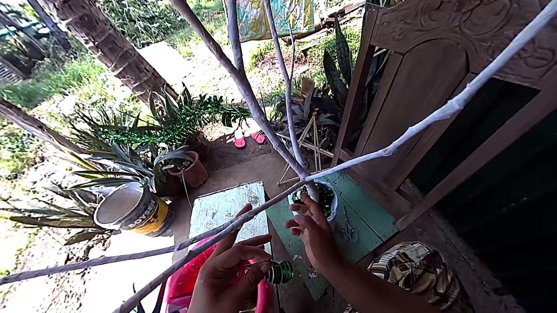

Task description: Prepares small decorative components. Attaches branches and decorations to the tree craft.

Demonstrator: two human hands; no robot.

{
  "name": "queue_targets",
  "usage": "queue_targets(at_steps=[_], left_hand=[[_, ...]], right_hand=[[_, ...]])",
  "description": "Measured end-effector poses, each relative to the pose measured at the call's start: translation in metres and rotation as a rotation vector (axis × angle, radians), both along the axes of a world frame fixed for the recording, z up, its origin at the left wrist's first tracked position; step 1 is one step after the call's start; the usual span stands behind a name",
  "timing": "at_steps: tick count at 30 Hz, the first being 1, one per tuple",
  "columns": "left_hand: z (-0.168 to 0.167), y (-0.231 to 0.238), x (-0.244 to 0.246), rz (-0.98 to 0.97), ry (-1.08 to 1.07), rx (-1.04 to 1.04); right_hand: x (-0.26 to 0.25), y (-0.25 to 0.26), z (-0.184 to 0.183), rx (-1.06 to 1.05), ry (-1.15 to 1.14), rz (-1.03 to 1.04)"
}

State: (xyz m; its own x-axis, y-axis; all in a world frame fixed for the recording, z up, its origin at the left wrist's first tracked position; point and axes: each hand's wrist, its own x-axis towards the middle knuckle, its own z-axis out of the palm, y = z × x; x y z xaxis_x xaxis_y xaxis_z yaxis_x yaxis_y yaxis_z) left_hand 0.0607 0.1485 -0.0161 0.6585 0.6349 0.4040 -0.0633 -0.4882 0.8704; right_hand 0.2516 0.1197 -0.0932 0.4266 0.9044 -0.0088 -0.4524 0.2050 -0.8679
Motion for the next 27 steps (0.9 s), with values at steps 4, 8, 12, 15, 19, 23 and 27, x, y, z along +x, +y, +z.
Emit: queue_targets(at_steps=[4,8,12,15,19,23,27], left_hand=[[0.0,0.0,0.001,0.005,0.001,0.005],[0.0,0.0,0.001,0.011,0.0,0.003],[0.001,0.0,0.001,0.011,0.008,0.007],[0.001,0.0,0.0,0.017,0.009,0.014],[0.001,0.0,0.0,0.007,0.008,0.01],[0.0,0.001,-0.002,0.008,0.008,0.006],[0.0,0.002,-0.001,0.009,0.012,0.015]], right_hand=[[0.007,-0.002,0.021,-0.068,0.314,0.069],[0.014,-0.001,0.032,-0.092,0.425,0.085],[0.016,-0.002,0.034,-0.1,0.427,0.101],[0.015,-0.004,0.031,-0.094,0.351,0.16],[0.018,0.005,0.028,-0.158,0.549,0.162],[0.031,0.02,0.018,-0.006,0.956,0.304],[0.038,0.031,0.012,0.069,1.086,0.379]])
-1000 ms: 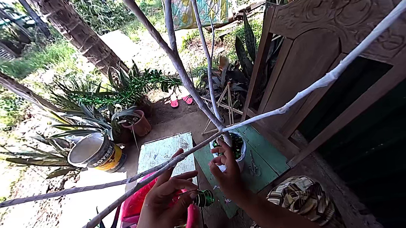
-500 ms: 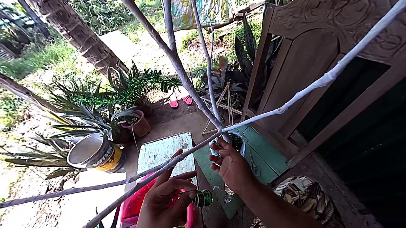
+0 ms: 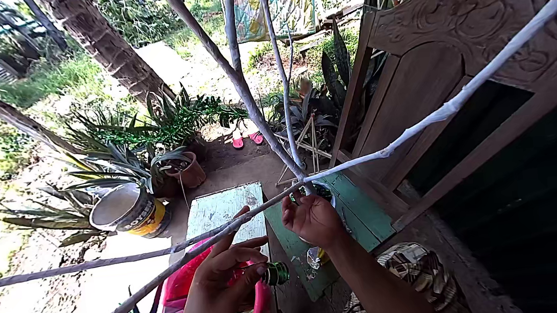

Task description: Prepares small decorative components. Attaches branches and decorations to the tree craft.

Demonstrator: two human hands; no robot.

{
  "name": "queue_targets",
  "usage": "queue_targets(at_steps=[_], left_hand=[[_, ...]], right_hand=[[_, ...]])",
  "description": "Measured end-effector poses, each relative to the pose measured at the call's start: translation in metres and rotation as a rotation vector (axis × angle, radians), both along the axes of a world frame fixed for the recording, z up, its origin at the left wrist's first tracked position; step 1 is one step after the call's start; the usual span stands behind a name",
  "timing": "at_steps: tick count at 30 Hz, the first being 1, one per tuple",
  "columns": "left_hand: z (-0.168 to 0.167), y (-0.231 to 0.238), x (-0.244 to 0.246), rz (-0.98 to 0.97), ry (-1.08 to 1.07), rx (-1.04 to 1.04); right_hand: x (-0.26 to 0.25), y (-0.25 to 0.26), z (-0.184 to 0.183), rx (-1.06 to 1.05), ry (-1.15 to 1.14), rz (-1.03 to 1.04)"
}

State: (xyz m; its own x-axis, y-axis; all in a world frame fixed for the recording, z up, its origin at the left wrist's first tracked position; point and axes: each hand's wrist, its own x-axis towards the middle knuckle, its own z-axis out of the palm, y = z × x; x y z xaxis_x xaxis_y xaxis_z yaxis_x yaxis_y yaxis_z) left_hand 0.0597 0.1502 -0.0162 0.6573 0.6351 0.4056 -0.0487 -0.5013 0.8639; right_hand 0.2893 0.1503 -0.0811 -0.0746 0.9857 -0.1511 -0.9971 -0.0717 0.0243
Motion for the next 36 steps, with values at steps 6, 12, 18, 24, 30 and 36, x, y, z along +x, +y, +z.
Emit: queue_targets(at_steps=[6,12,18,24,30,36], left_hand=[[0.001,-0.001,0.001,0.004,-0.02,-0.001],[0.002,-0.002,0.0,0.003,-0.016,-0.006],[0.001,-0.002,-0.002,0.004,-0.01,-0.017],[0.001,-0.003,-0.002,0.002,-0.024,-0.021],[0.006,-0.006,-0.004,-0.005,-0.045,-0.031],[0.009,-0.008,-0.007,-0.037,-0.055,-0.053]], right_hand=[[-0.005,0.011,-0.006,0.036,-0.005,0.051],[-0.009,0.017,-0.018,0.158,-0.014,0.051],[-0.016,0.015,-0.025,0.275,-0.064,0.092],[-0.026,-0.005,-0.007,-0.064,-0.524,0.07],[-0.023,-0.016,-0.037,-0.001,-1.659,-0.717],[-0.005,-0.012,-0.026,-0.027,-2.048,-0.75]])
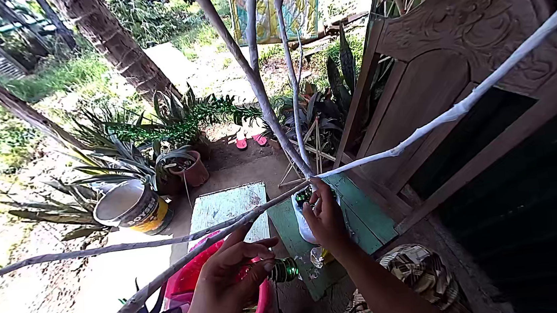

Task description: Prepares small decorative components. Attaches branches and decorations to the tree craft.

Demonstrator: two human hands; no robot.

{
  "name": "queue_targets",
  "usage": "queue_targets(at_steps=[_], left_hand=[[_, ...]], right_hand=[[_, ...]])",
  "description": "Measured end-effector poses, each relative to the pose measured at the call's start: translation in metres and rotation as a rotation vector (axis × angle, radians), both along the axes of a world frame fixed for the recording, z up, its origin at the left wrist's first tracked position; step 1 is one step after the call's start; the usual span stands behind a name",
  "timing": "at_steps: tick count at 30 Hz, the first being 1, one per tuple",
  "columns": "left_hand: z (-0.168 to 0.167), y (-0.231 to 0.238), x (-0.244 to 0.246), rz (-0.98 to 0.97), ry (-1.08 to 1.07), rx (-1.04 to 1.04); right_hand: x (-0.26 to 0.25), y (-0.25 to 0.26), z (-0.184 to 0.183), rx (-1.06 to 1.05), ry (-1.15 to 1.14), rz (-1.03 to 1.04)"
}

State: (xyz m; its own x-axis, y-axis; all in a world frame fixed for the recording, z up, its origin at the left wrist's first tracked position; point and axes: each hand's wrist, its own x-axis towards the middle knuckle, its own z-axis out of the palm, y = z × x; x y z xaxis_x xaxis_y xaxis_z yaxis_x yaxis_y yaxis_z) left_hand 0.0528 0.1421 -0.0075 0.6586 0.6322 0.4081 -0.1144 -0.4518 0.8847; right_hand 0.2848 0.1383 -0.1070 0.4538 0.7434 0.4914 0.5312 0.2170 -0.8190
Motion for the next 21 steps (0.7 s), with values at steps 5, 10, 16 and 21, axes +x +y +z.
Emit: queue_targets(at_steps=[5,10,16,21], left_hand=[[-0.001,-0.001,0.0,0.0,-0.002,-0.011],[-0.001,-0.001,0.0,0.004,-0.001,-0.007],[-0.001,-0.002,-0.001,0.006,0.008,-0.003],[-0.003,-0.001,-0.001,0.017,0.003,-0.002]], right_hand=[[-0.002,-0.004,0.014,-0.133,-0.024,0.07],[-0.026,-0.022,0.02,-0.174,0.025,0.161],[-0.03,-0.014,0.001,-0.11,0.062,0.111],[-0.038,-0.012,0.002,-0.231,-0.012,0.144]])
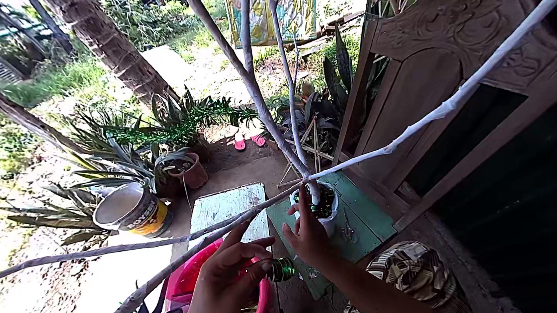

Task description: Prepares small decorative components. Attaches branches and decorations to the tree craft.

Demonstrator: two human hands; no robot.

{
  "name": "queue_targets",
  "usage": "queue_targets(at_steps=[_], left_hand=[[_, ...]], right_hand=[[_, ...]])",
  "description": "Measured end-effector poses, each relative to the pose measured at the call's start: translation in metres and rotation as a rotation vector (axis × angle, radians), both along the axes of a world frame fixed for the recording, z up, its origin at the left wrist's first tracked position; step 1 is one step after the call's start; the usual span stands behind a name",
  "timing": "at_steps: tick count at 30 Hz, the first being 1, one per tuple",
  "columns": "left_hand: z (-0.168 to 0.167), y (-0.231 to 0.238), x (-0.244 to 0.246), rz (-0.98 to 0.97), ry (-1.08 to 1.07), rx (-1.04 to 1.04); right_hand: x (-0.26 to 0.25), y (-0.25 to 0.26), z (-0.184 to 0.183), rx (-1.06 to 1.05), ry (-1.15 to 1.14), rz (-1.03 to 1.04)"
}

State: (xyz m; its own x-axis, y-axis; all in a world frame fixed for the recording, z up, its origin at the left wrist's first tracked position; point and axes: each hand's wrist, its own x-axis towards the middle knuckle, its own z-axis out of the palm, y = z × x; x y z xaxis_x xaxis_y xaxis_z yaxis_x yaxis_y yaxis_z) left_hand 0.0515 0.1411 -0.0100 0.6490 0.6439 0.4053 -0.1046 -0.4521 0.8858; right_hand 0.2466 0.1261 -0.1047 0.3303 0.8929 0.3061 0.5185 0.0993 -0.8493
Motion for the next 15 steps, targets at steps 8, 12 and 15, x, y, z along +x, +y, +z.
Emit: queue_targets(at_steps=[8,12,15], left_hand=[[0.0,0.002,0.0,-0.003,0.002,-0.012],[0.001,0.003,0.001,0.008,0.005,-0.008],[0.001,0.003,0.001,0.011,0.0,-0.007]], right_hand=[[0.0,0.0,-0.011,0.207,0.006,-0.066],[0.011,0.008,-0.015,0.163,-0.05,-0.138],[0.009,0.008,-0.015,0.132,-0.036,-0.105]])
